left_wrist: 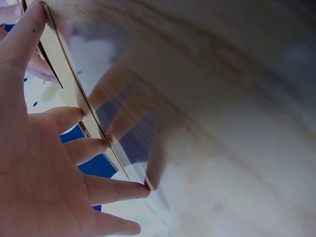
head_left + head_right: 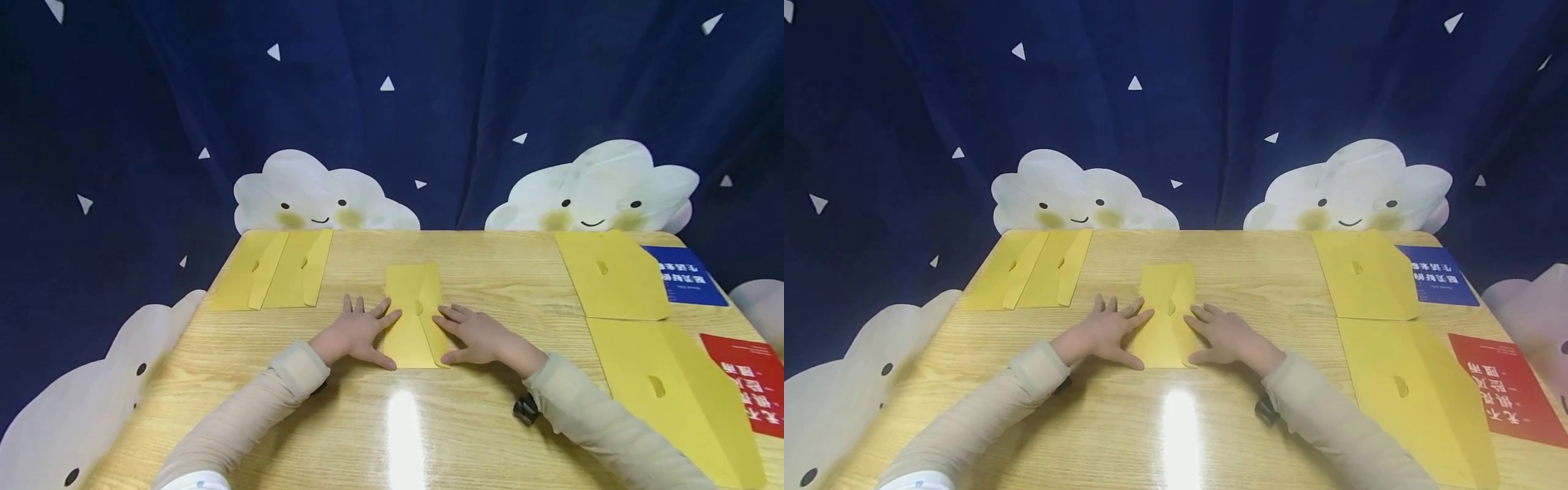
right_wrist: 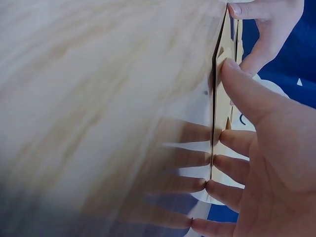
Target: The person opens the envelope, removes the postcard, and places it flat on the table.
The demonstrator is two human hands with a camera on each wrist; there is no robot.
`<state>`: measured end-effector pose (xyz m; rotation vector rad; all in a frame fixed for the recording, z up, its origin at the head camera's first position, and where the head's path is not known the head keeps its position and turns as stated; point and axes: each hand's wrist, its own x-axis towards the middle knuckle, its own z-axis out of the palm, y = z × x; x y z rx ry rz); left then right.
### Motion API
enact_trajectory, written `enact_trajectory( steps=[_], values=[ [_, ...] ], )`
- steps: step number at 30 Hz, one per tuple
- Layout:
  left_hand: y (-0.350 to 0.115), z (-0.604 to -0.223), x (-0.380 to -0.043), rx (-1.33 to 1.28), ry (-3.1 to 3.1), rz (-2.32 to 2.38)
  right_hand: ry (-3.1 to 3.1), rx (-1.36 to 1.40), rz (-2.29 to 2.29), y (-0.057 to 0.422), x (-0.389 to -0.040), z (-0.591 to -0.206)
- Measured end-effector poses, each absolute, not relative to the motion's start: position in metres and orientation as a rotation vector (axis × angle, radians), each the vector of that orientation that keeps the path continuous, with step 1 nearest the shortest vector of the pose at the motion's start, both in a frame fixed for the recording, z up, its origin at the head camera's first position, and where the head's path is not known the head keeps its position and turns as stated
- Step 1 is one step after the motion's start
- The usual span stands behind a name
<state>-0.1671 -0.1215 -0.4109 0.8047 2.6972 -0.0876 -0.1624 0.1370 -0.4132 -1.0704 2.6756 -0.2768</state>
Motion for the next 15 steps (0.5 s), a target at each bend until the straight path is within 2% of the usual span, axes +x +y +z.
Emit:
enact_trajectory(
  steps=[15],
  values=[
    [-0.111,-0.41,-0.162,0.837,2.698,-0.146,2.687,-1.083,-0.287,0.151,-0.158,-0.419]
  ],
)
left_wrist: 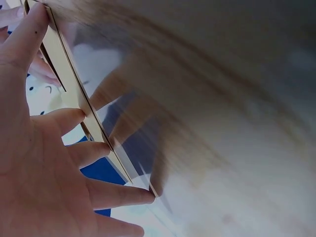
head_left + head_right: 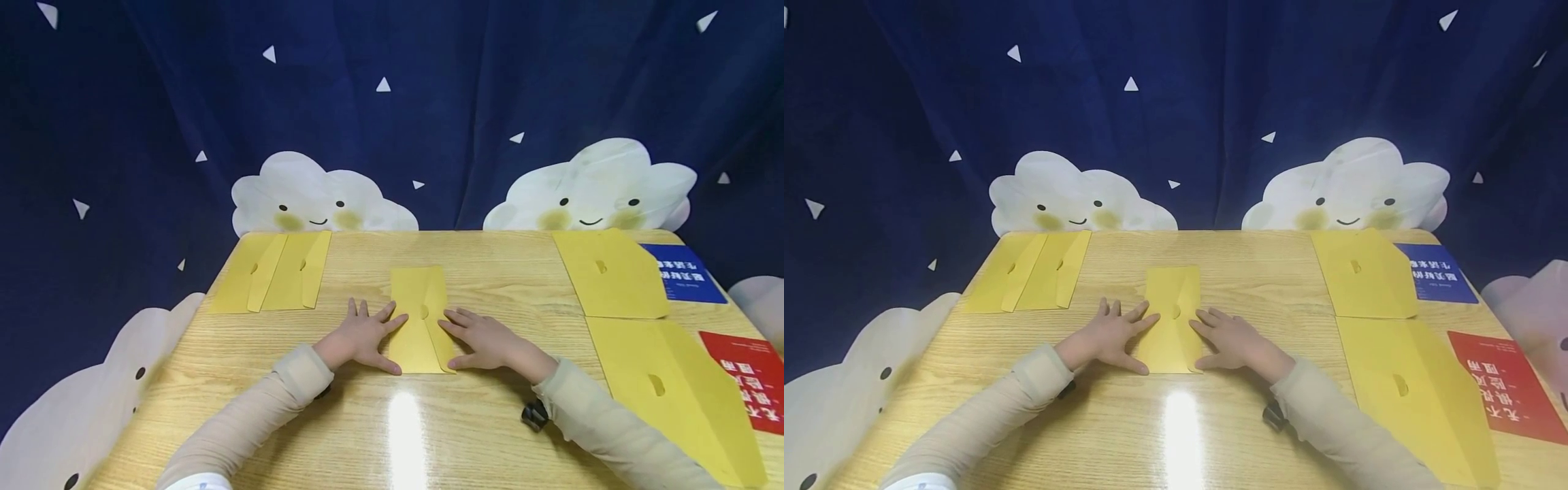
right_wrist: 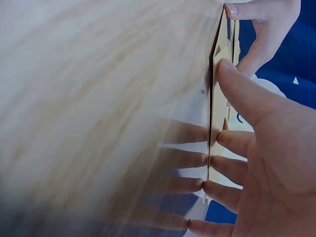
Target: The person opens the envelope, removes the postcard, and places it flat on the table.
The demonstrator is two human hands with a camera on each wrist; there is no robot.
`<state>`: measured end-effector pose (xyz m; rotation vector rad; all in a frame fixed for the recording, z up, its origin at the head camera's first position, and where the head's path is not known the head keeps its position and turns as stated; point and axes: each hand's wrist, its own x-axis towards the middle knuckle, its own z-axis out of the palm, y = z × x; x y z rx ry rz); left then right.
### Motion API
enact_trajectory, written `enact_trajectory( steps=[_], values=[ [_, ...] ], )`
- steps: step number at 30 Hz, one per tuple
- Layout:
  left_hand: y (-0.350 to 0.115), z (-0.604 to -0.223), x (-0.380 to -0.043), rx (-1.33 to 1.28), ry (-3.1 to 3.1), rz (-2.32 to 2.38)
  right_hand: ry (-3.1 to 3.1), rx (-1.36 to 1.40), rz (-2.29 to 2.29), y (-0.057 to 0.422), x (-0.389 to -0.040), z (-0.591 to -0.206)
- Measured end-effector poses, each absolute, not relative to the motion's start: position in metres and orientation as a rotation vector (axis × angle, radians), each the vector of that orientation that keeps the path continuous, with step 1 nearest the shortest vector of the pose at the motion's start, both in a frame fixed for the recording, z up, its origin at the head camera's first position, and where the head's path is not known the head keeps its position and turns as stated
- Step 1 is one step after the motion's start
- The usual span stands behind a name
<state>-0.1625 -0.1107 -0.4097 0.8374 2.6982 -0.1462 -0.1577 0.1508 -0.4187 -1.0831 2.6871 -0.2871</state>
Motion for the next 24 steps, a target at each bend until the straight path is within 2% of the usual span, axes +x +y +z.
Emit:
enact_trajectory(
  steps=[24],
  values=[
    [-0.084,-0.405,-0.154,0.85,2.686,-0.259,2.71,-1.078,-0.291,0.17,-0.141,-0.412]
  ],
)
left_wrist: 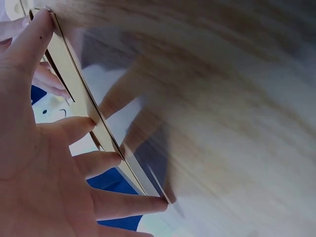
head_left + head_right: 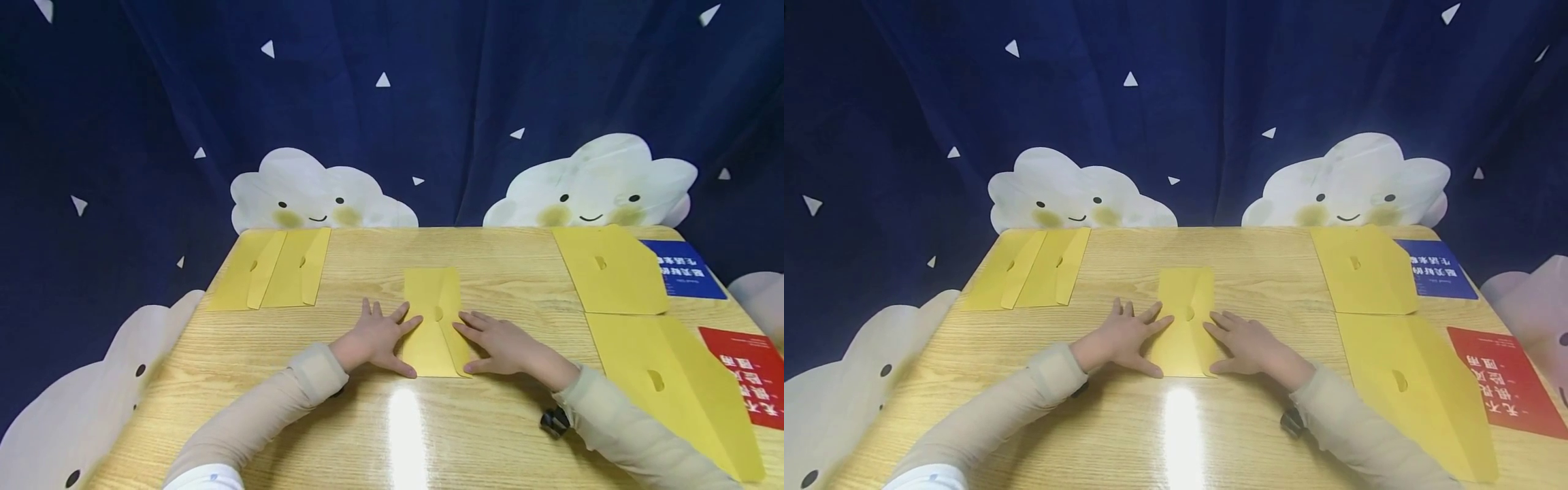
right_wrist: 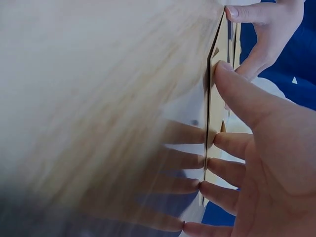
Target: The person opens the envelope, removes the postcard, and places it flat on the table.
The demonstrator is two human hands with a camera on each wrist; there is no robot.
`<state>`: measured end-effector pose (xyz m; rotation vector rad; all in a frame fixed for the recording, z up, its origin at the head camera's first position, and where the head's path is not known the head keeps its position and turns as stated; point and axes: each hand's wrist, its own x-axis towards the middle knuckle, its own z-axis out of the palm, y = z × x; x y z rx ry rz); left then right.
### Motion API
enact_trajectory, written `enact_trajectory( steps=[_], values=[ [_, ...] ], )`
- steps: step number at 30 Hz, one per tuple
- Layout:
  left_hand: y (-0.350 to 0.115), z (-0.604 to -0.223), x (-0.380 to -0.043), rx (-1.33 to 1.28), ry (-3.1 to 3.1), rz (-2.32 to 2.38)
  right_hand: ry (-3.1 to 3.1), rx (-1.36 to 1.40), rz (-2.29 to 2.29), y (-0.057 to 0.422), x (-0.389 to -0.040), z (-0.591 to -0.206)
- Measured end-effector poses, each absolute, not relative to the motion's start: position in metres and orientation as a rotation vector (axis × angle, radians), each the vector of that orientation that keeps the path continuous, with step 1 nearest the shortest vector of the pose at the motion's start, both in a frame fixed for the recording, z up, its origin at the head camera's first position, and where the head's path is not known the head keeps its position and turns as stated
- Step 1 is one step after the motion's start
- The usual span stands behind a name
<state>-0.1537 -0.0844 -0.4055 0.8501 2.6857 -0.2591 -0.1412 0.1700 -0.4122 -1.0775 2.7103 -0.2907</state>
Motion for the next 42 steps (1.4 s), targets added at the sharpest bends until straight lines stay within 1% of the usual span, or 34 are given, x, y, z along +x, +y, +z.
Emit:
enact_trajectory(
  steps=[10,20,42],
  values=[
    [-0.073,-0.403,-0.15,0.851,2.67,-0.342,2.717,-1.053,-0.287,0.179,-0.136,-0.411],
    [-0.067,-0.402,-0.147,0.864,2.68,-0.3,2.718,-1.048,-0.28,0.186,-0.133,-0.409],
    [-0.052,-0.403,-0.142,0.881,2.669,-0.381,2.715,-1.068,-0.296,0.2,-0.125,-0.405]
  ],
)
